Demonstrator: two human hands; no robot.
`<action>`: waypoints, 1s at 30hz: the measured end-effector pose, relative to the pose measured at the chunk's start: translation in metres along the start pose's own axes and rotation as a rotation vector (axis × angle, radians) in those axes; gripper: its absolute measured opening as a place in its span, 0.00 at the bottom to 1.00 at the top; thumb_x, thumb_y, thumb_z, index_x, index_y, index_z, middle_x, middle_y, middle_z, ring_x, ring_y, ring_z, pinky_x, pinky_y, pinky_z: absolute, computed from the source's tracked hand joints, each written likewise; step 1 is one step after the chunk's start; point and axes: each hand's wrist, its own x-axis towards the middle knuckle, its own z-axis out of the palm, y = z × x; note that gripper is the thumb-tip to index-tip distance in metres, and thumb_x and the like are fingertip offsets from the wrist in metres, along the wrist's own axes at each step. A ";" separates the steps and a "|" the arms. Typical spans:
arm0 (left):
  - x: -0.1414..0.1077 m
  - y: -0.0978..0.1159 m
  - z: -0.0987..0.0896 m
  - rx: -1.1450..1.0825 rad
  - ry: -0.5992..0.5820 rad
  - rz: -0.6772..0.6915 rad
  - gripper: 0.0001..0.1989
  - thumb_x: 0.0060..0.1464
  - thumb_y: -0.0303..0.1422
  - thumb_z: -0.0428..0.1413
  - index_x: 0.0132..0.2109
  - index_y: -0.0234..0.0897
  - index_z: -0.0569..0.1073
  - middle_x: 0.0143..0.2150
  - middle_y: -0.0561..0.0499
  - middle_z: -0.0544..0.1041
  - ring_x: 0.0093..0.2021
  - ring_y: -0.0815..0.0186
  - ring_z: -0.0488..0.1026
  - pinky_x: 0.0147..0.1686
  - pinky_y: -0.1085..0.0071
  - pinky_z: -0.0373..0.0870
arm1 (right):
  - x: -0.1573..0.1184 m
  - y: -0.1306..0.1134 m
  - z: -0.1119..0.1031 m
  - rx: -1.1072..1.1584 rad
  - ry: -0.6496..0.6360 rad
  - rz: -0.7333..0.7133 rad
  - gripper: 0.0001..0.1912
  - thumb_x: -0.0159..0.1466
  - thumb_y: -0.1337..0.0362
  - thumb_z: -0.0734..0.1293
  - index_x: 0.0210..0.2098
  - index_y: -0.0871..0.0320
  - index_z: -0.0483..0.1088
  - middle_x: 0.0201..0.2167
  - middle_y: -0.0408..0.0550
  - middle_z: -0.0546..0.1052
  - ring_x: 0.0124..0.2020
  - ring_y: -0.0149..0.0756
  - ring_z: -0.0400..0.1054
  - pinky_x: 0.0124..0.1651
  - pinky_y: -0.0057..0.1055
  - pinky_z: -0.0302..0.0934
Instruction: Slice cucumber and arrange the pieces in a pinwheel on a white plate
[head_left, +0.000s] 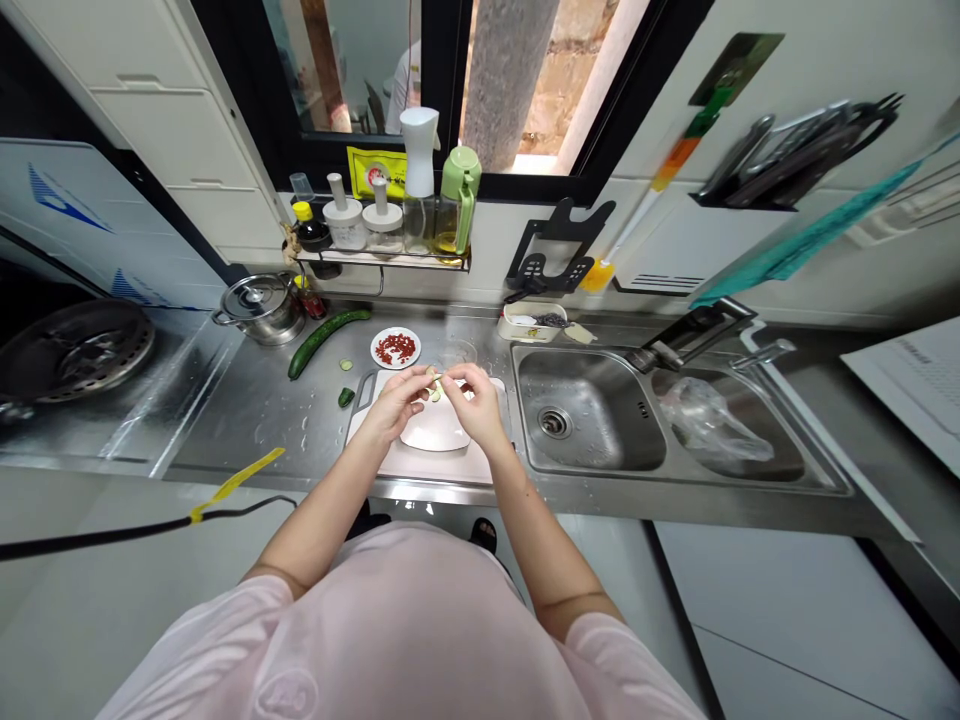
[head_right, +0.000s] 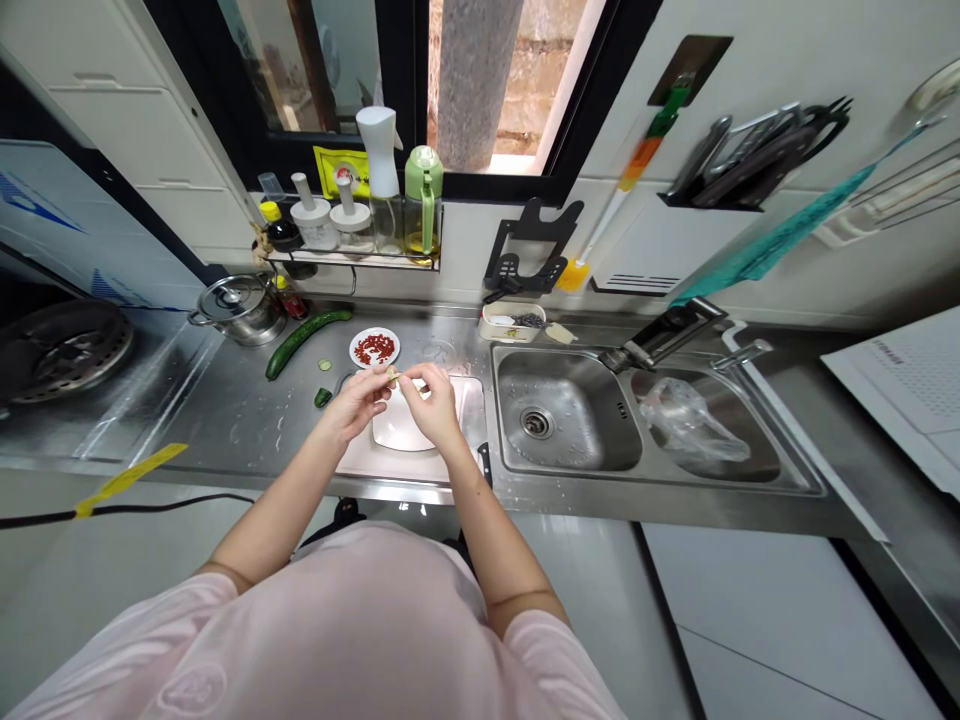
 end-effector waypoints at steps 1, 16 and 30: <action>0.001 0.001 0.000 0.039 0.020 0.035 0.20 0.38 0.38 0.65 0.41 0.37 0.73 0.30 0.54 0.72 0.25 0.77 0.65 0.21 0.81 0.54 | 0.000 0.001 0.000 -0.005 -0.002 0.003 0.10 0.63 0.57 0.62 0.30 0.54 0.70 0.33 0.45 0.74 0.39 0.35 0.65 0.38 0.30 0.59; 0.008 -0.005 -0.003 0.303 0.048 0.441 0.19 0.41 0.36 0.64 0.41 0.34 0.72 0.31 0.52 0.75 0.31 0.71 0.71 0.35 0.74 0.67 | -0.002 0.004 -0.001 -0.021 -0.004 -0.013 0.10 0.62 0.58 0.62 0.27 0.54 0.70 0.32 0.45 0.73 0.39 0.35 0.65 0.37 0.31 0.59; 0.008 0.003 0.001 0.400 0.052 0.451 0.17 0.39 0.33 0.63 0.40 0.34 0.73 0.31 0.51 0.74 0.31 0.71 0.69 0.33 0.75 0.64 | -0.003 0.006 -0.002 -0.004 -0.029 0.016 0.11 0.61 0.58 0.63 0.26 0.54 0.70 0.32 0.45 0.74 0.40 0.36 0.66 0.38 0.32 0.60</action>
